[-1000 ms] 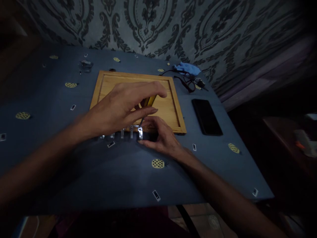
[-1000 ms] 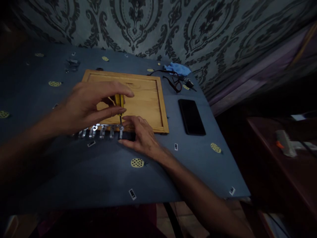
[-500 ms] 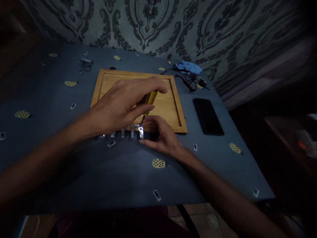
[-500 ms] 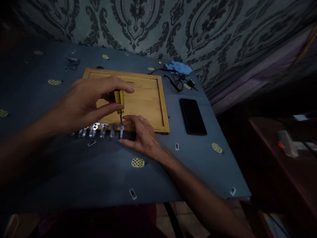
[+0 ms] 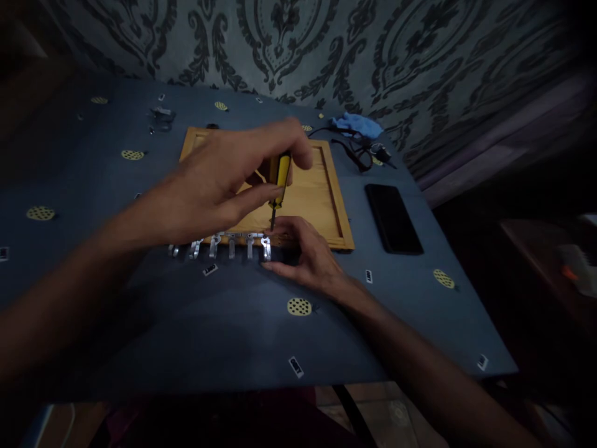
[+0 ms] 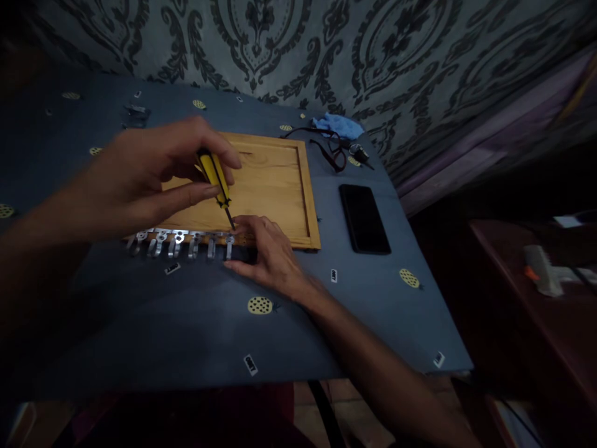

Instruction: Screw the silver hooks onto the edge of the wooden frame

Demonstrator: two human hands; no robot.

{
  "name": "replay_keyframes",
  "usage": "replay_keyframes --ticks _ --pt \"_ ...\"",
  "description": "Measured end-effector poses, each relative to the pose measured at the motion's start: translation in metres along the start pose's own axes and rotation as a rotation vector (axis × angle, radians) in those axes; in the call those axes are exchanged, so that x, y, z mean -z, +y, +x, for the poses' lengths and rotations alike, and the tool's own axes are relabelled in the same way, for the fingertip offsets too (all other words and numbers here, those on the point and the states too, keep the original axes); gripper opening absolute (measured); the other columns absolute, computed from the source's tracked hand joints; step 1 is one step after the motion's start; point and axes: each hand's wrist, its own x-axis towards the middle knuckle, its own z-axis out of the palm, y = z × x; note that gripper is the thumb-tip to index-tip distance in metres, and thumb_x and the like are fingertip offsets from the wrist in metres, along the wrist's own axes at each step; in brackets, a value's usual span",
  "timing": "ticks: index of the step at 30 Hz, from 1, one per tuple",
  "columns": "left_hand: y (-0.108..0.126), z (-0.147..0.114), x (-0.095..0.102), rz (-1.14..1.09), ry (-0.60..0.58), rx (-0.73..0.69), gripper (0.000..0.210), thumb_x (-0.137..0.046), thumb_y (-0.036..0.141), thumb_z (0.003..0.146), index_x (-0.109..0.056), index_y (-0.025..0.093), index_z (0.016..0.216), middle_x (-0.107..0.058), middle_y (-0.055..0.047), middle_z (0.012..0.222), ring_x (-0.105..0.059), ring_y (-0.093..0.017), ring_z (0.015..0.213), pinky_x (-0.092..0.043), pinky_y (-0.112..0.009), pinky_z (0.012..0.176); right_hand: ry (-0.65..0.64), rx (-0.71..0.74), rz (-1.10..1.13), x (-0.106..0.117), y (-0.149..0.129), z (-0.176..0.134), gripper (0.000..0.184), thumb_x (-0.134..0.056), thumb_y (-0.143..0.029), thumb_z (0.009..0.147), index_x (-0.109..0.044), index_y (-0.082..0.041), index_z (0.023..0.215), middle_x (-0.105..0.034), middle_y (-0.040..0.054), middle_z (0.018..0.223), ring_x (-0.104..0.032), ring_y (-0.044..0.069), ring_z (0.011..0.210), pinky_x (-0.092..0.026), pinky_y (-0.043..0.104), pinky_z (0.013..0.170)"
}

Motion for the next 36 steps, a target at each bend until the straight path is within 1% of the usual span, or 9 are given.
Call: replay_keyframes --ticks 2,4,7,12,18,27,31,36 --pt "0.001 0.0 0.003 0.031 0.027 0.0 0.021 -0.06 0.024 0.095 -0.06 0.023 0.116 -0.071 -0.005 0.112 -0.069 -0.02 0.098 -0.058 -0.031 0.079 -0.004 -0.006 -0.002 0.0 0.0 0.0 0.063 -0.08 -0.052 0.081 -0.052 -0.026 0.13 -0.071 0.0095 0.117 -0.068 0.031 0.11 -0.054 0.052 0.097" --pt "0.001 0.001 0.005 0.058 0.024 -0.004 0.02 -0.063 0.026 0.094 -0.061 0.023 0.114 -0.072 -0.005 0.107 -0.069 -0.02 0.093 -0.057 -0.031 0.076 -0.019 -0.021 0.011 0.0 -0.001 0.0 0.062 -0.08 -0.052 0.082 -0.052 -0.026 0.131 -0.071 0.0094 0.117 -0.068 0.031 0.111 -0.055 0.052 0.097" --pt "-0.001 0.001 0.002 0.078 0.012 0.0 0.021 -0.063 0.024 0.092 -0.061 0.024 0.113 -0.072 -0.004 0.102 -0.07 -0.02 0.09 -0.057 -0.031 0.074 -0.026 -0.035 0.031 0.001 -0.002 0.0 0.062 -0.08 -0.052 0.082 -0.052 -0.026 0.131 -0.071 0.0096 0.118 -0.068 0.031 0.112 -0.055 0.051 0.098" --pt "-0.004 0.0 -0.006 0.099 0.028 0.001 0.021 -0.062 0.023 0.092 -0.062 0.025 0.113 -0.072 -0.004 0.102 -0.071 -0.02 0.092 -0.057 -0.032 0.079 -0.015 -0.001 0.026 0.0 -0.001 0.0 0.062 -0.082 -0.049 0.082 -0.052 -0.025 0.131 -0.071 0.0094 0.117 -0.068 0.031 0.112 -0.054 0.05 0.098" --pt "-0.004 0.0 -0.006 0.104 0.012 0.0 0.02 -0.062 0.023 0.093 -0.062 0.024 0.113 -0.073 -0.003 0.103 -0.071 -0.018 0.088 -0.056 -0.03 0.081 -0.022 0.007 0.027 -0.001 0.001 0.0 0.063 -0.08 -0.051 0.083 -0.052 -0.025 0.132 -0.071 0.0097 0.118 -0.068 0.031 0.112 -0.054 0.051 0.098" --pt "-0.002 0.0 -0.004 0.116 -0.008 -0.021 0.019 -0.061 0.02 0.093 -0.063 0.023 0.112 -0.073 -0.004 0.109 -0.071 -0.018 0.092 -0.056 -0.03 0.078 -0.023 0.008 0.026 0.0 0.0 0.001 0.062 -0.081 -0.047 0.083 -0.05 -0.027 0.132 -0.071 0.0087 0.118 -0.068 0.031 0.113 -0.054 0.053 0.098" --pt "-0.002 0.001 -0.003 0.117 -0.036 -0.036 0.018 -0.061 0.02 0.093 -0.064 0.022 0.111 -0.073 -0.004 0.105 -0.071 -0.018 0.09 -0.055 -0.029 0.076 -0.019 0.025 0.028 0.0 0.0 0.0 0.063 -0.082 -0.047 0.082 -0.05 -0.025 0.132 -0.072 0.0084 0.117 -0.068 0.031 0.112 -0.053 0.053 0.098" --pt "-0.002 0.0 -0.002 0.081 -0.059 -0.038 0.016 -0.061 0.022 0.093 -0.065 0.023 0.109 -0.073 -0.003 0.099 -0.07 -0.017 0.086 -0.053 -0.026 0.07 -0.012 0.008 0.013 -0.001 0.001 0.001 0.062 -0.081 -0.049 0.081 -0.052 -0.027 0.131 -0.072 0.0078 0.116 -0.068 0.031 0.111 -0.053 0.05 0.098"
